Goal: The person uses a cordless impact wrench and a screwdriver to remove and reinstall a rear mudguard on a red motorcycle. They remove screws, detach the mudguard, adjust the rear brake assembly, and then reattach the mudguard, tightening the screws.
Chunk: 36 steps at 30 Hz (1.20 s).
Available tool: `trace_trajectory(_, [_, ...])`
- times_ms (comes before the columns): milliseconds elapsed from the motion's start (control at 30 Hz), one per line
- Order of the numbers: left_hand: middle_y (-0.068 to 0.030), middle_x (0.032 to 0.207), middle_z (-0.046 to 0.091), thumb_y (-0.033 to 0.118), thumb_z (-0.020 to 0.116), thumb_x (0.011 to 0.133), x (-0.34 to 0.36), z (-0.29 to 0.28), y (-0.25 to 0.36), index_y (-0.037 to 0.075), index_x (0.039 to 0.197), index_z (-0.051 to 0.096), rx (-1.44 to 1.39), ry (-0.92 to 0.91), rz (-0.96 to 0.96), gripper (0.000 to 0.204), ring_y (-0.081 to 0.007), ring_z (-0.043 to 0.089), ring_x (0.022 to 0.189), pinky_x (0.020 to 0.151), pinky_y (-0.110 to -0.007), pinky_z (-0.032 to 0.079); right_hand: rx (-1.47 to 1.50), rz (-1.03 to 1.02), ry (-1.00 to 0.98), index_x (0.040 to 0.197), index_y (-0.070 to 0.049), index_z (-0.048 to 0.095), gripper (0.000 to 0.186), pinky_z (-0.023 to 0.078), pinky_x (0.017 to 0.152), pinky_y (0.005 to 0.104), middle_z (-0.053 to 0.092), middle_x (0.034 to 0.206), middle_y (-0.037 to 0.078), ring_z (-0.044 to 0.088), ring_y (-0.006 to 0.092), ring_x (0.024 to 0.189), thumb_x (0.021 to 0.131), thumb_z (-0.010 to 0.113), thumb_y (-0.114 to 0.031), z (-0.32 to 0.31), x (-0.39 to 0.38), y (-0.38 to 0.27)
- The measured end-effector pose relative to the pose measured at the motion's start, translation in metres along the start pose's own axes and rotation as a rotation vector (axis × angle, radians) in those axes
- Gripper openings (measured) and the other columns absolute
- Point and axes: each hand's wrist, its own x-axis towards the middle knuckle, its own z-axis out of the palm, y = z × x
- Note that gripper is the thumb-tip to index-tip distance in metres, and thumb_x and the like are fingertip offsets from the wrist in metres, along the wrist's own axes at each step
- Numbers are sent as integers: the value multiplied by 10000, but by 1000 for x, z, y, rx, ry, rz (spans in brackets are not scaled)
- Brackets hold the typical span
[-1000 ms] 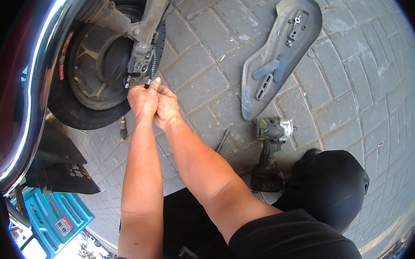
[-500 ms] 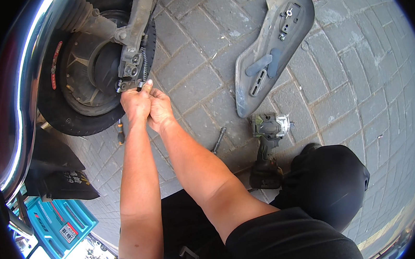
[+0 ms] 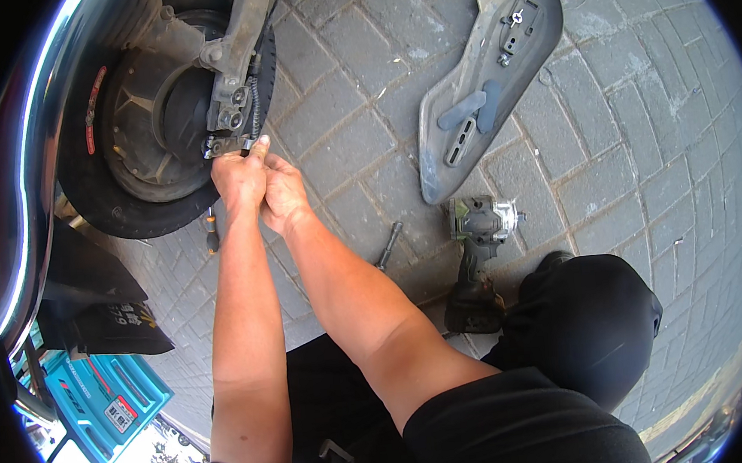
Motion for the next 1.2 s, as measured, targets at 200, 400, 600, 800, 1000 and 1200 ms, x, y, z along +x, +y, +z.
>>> trace_trajectory(200, [-174,855,716,264,807,760,1,0,2,18,878,713,44,12,25,288,-320,687,782,739,-410,512,9,5,42,1114,-39,584,151,555,783,347,651,1008,97,641,202,859,971,538,-42,6,2,-2])
trace_trajectory(400, [-174,858,726,212,794,780,0,-1,7,-32,872,723,69,-8,-34,270,-267,679,765,752,-379,503,19,72,-34,1120,-6,560,182,552,791,361,641,1016,115,638,217,880,937,554,-7,4,-2,-9])
trace_trajectory(600, [-162,867,731,225,789,773,1,-1,4,-26,875,728,69,11,24,278,-275,690,785,771,-372,503,-75,55,5,1122,16,554,196,549,820,375,642,1026,129,640,230,896,927,548,14,3,4,-15])
trace_trajectory(800, [-143,857,730,267,795,779,5,4,-3,-20,887,724,56,-39,-90,316,-264,683,775,750,-377,505,-343,38,203,1026,32,558,120,559,619,360,643,897,116,639,213,708,947,516,-48,5,-5,-36])
trace_trajectory(1000, [-215,841,703,304,689,796,5,3,-8,5,845,716,77,29,-11,304,-355,697,807,740,-422,525,-1358,-403,186,882,11,602,348,516,601,326,658,765,108,629,188,673,758,803,-243,45,-15,-76])
trace_trajectory(1200, [-253,858,684,271,593,820,1,5,-10,-21,824,706,14,94,-40,313,-380,692,858,740,-433,528,-2009,-562,72,841,-23,651,519,531,747,454,689,836,160,674,346,824,662,807,-486,77,-10,-81])
